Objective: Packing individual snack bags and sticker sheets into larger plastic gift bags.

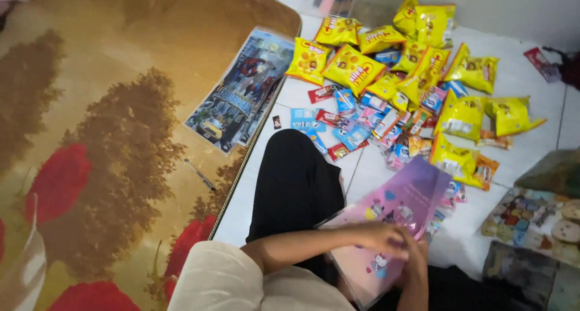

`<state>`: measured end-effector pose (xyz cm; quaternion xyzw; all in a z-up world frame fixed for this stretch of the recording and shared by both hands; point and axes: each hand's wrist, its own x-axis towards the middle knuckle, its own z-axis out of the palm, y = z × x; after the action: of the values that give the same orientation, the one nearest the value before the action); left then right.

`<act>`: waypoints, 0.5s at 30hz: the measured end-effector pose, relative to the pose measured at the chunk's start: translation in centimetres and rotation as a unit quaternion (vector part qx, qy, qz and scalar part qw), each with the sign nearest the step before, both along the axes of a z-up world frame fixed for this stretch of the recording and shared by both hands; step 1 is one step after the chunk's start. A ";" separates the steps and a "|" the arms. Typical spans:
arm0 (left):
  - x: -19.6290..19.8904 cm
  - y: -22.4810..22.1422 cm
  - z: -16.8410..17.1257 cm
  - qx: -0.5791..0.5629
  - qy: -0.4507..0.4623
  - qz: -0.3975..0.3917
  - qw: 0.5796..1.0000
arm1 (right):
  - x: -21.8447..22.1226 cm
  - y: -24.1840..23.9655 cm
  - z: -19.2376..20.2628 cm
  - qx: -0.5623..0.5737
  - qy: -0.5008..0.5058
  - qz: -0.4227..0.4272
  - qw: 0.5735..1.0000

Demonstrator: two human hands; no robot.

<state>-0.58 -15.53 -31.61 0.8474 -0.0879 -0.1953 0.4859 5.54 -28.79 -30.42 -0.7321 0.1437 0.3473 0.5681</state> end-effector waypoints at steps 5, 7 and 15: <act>2.7 5.9 -3.9 -0.068 -0.129 0.420 0.896 | 0.4 -1.5 0.2 0.170 -0.039 -0.137 0.975; 2.4 8.5 1.7 -0.218 -0.023 0.413 0.884 | 2.0 -2.8 -2.2 0.213 -0.102 -0.110 0.966; 6.8 11.8 12.4 -0.418 0.070 0.302 0.854 | 8.3 -5.9 5.9 0.079 -0.335 0.161 0.925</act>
<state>6.25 -3.78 -19.23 0.5336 0.1333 -0.0424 0.8341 13.83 -34.66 -24.52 -0.7720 -0.2024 0.1787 0.5755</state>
